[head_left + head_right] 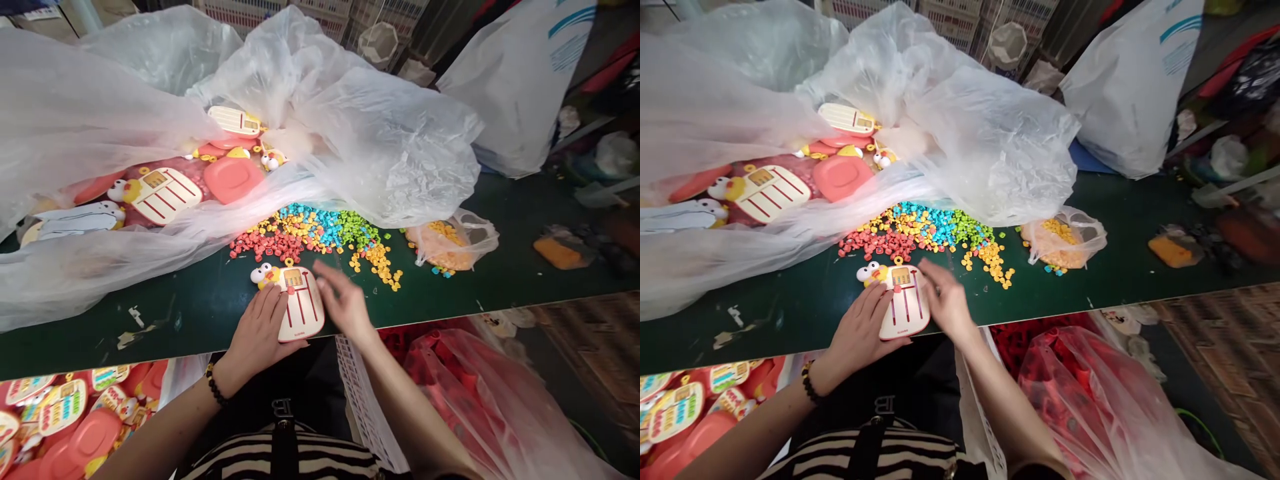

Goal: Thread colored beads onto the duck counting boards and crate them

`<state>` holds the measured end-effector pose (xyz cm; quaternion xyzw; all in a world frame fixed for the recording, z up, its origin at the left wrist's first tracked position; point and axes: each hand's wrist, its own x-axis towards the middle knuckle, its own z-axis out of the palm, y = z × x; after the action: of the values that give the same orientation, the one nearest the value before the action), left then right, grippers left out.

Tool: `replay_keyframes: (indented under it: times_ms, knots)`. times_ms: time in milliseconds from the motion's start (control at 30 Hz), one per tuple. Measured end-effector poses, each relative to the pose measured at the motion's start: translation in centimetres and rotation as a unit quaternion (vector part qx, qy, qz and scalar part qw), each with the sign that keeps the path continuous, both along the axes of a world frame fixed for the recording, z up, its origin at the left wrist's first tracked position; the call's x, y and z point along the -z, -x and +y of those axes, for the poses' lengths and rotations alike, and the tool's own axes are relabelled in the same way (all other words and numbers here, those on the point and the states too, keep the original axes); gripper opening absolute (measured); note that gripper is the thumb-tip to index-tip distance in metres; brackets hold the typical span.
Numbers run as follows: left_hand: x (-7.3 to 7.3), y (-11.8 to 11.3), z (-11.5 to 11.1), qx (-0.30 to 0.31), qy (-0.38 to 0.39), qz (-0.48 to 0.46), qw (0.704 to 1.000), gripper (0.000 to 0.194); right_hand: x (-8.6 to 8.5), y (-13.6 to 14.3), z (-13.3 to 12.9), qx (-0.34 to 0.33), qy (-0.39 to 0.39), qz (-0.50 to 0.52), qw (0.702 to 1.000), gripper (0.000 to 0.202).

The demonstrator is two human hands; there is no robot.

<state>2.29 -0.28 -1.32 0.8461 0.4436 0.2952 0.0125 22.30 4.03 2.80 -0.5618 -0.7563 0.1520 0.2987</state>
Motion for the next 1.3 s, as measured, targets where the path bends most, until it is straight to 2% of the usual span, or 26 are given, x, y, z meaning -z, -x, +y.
replay_keyframes:
  times_ms: [67,167,233,333,400,500,600,667,767,933,1100,1300]
  knots:
    - [-0.2,0.2,0.1,-0.004,0.002,0.000,1.000,0.087,0.3,-1.2,3.4,0.088,-0.041,0.012,0.995,0.032]
    - [-0.6,0.4,0.3,-0.004,0.006,-0.001,1.000,0.091,1.1,-1.8,7.2,0.097,-0.034,-0.071,0.992,0.024]
    - [-0.7,0.4,0.5,0.007,0.003,0.002,1.000,0.092,1.6,-1.7,8.0,0.096,-0.027,-0.122,0.987,0.023]
    - [-0.9,0.5,0.4,0.012,0.002,0.009,1.000,0.093,1.8,-1.6,7.7,0.099,-0.034,-0.136,0.985,0.023]
    - [-1.3,0.8,0.2,-0.004,0.012,0.010,1.000,0.097,1.7,-1.8,7.2,0.102,-0.044,-0.101,0.989,0.025]
    - [-2.3,1.1,0.1,0.008,0.003,0.028,1.000,0.100,1.0,-1.7,6.0,0.100,-0.049,0.023,0.994,0.026]
    - [-2.9,1.0,0.6,0.068,-0.011,0.085,0.994,0.095,0.4,-0.4,4.5,0.035,-0.025,0.159,0.986,0.016]
    - [-2.6,0.6,1.1,0.076,-0.005,0.107,0.991,0.092,0.3,0.9,3.5,-0.007,-0.019,0.209,0.978,0.010]
    - [-1.7,0.0,1.4,0.060,0.000,0.087,0.994,0.091,0.4,2.3,2.8,-0.019,-0.021,0.240,0.970,0.013]
    - [-1.1,-0.3,1.1,0.032,-0.002,0.047,0.998,0.088,0.7,2.5,3.0,-0.007,-0.029,0.216,0.976,0.022]
    - [-1.4,-0.4,1.4,0.045,-0.007,0.082,0.996,0.087,1.2,2.7,3.6,-0.026,-0.030,0.200,0.979,0.020]
    - [-1.6,-0.4,0.9,0.014,0.003,0.085,0.996,0.085,2.4,2.4,2.9,-0.084,-0.012,0.060,0.995,0.028]
